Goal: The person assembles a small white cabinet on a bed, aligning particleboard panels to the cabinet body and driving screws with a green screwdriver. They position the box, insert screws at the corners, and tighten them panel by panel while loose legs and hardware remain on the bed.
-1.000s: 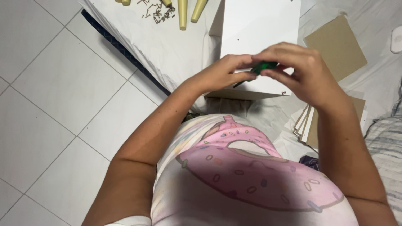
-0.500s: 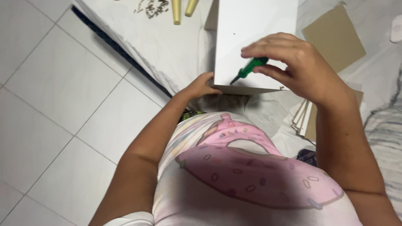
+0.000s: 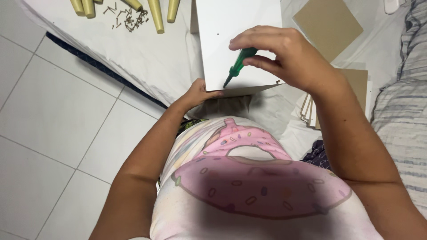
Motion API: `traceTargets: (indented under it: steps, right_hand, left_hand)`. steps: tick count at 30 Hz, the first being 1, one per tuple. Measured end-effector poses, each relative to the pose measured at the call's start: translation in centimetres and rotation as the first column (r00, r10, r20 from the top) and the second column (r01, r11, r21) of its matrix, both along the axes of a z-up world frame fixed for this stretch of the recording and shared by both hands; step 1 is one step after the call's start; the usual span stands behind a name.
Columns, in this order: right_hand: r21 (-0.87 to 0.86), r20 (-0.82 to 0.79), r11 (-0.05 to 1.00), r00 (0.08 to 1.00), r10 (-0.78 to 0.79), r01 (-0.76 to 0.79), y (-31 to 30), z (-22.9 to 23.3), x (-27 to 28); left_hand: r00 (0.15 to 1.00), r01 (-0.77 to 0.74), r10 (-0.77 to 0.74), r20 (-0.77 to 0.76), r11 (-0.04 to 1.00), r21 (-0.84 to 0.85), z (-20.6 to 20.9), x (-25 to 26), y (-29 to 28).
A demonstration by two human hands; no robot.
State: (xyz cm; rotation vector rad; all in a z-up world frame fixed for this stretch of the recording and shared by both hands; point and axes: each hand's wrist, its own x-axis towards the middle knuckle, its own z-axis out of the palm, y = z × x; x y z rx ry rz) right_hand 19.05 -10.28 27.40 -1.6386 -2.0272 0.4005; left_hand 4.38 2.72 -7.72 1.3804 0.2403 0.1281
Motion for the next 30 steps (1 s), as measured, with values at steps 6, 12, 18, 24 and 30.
traceTargets:
  steps: [6,12,18,24,30]
  right_hand:
    - [0.034,0.007,0.999,1.000,0.000,0.000,-0.3,0.3,-0.4]
    - [0.060,0.085,0.997,0.995,-0.048,0.043,-0.6,0.8,-1.1]
    - [0.193,0.060,0.979,0.996,-0.073,0.060,-3.7,1.5,1.1]
    - [0.212,-0.785,0.727,0.557,-0.271,0.653,-11.6,-3.8,8.7]
    - [-0.300,-0.575,0.541,0.304,-0.760,0.785,-17.8,-15.8,12.6]
  left_hand:
    - [0.999,0.032,-0.031,0.030,0.999,-0.031,0.0,0.3,0.4]
    - [0.998,0.041,-0.038,-0.049,0.998,0.053,0.7,-0.1,0.8]
    - [0.999,0.035,-0.037,-0.034,0.997,-0.071,0.9,-0.2,0.9]
    - [0.986,-0.041,0.055,-0.155,0.995,0.092,1.8,-0.6,0.4]
    - [0.918,-0.274,0.382,-0.108,0.807,0.523,8.8,-5.2,-0.7]
